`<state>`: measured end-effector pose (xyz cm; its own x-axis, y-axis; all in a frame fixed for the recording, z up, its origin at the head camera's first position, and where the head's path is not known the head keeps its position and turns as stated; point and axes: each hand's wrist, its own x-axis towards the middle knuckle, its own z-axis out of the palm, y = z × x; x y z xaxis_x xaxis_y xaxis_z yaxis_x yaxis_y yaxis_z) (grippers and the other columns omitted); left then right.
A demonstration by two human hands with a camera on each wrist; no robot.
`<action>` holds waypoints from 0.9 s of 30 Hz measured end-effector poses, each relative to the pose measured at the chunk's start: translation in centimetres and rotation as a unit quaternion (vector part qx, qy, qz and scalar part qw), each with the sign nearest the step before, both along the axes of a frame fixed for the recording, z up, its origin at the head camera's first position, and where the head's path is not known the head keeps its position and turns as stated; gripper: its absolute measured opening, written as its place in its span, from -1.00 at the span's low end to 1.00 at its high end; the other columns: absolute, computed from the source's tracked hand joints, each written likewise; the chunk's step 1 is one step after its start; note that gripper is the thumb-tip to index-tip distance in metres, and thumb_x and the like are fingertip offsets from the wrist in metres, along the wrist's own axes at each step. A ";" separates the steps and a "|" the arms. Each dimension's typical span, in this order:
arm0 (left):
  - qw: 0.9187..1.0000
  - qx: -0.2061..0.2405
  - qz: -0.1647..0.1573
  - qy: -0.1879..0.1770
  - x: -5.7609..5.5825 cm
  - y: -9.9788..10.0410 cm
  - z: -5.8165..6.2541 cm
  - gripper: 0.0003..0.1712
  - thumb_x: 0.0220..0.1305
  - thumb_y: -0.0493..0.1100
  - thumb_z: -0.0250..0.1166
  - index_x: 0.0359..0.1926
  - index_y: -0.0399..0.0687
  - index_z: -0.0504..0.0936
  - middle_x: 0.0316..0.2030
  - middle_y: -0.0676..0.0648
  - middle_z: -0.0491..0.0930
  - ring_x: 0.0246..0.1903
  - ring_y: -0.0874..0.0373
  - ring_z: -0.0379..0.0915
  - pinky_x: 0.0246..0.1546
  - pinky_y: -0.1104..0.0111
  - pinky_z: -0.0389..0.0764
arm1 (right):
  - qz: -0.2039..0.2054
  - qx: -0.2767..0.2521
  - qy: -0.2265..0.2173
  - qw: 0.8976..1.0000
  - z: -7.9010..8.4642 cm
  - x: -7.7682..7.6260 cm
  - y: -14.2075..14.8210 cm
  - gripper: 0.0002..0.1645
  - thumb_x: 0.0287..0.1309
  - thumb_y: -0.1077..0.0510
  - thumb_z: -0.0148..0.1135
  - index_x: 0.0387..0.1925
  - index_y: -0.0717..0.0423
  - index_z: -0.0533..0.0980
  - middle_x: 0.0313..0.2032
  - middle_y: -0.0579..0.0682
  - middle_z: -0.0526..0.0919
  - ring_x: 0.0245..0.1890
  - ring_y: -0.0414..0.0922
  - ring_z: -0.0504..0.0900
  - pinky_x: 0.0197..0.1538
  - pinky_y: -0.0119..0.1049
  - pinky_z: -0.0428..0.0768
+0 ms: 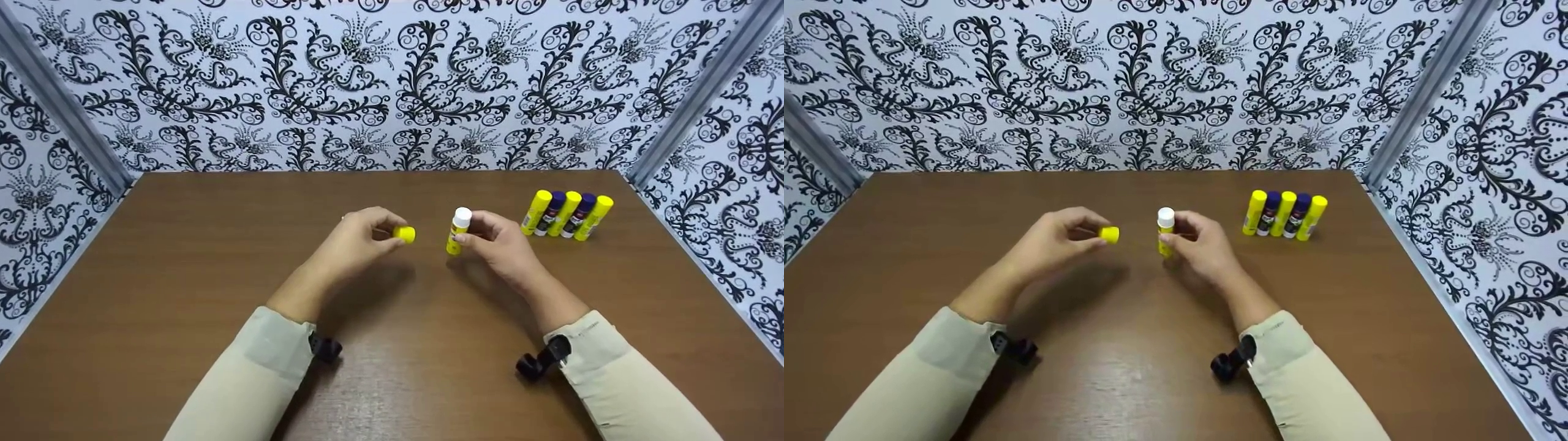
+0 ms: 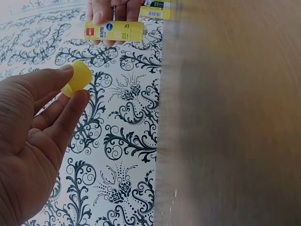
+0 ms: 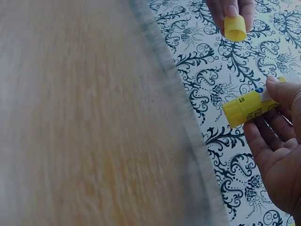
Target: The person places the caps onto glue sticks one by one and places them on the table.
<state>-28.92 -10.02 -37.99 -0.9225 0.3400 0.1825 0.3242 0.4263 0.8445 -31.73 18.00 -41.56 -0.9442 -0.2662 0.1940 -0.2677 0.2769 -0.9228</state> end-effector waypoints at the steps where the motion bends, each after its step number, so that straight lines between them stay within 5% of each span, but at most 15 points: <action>1: 1.000 0.000 0.000 0.001 0.0 0.0 0.0 -0.72 0.33 -0.24 0.45 0.05 -0.13 0.74 0.00 -0.06 0.71 -0.01 0.05 0.71 0.12 0.33 0.73 | 0.000 -0.001 -0.001 1.000 0.1 0.1 0.1 -0.54 0.31 0.20 0.41 0.20 0.24 0.59 0.07 0.12 0.72 0.11 0.02 0.65 0.15 -0.47 0.64; 9: 1.000 0.008 0.002 0.000 0.2 0.1 0.3 -0.72 0.33 -0.24 0.45 0.04 -0.12 0.74 -0.01 -0.05 0.71 -0.01 0.06 0.72 0.13 0.32 0.73 | 0.003 -0.005 0.004 1.000 1.2 0.8 0.5 -0.56 0.31 0.24 0.40 0.18 0.26 0.58 0.03 0.10 0.72 0.04 -0.05 0.69 0.10 -0.44 0.68; 27: 0.996 0.064 -0.008 0.063 0.7 0.4 1.1 -0.69 0.29 -0.33 0.45 0.05 -0.21 0.72 -0.02 -0.13 0.71 -0.02 0.03 0.74 0.11 0.34 0.74 | 0.014 0.009 -0.001 1.000 2.9 1.8 1.5 -0.53 0.31 0.23 0.41 0.18 0.32 0.56 0.00 0.00 0.73 0.00 -0.13 0.70 0.09 -0.44 0.70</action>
<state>-28.23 -9.59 -36.93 -0.8845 0.3204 0.3392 0.4368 0.3128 0.8434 -29.95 19.48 -38.68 -0.9367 -0.2966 0.1863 -0.2733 0.2865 -0.9183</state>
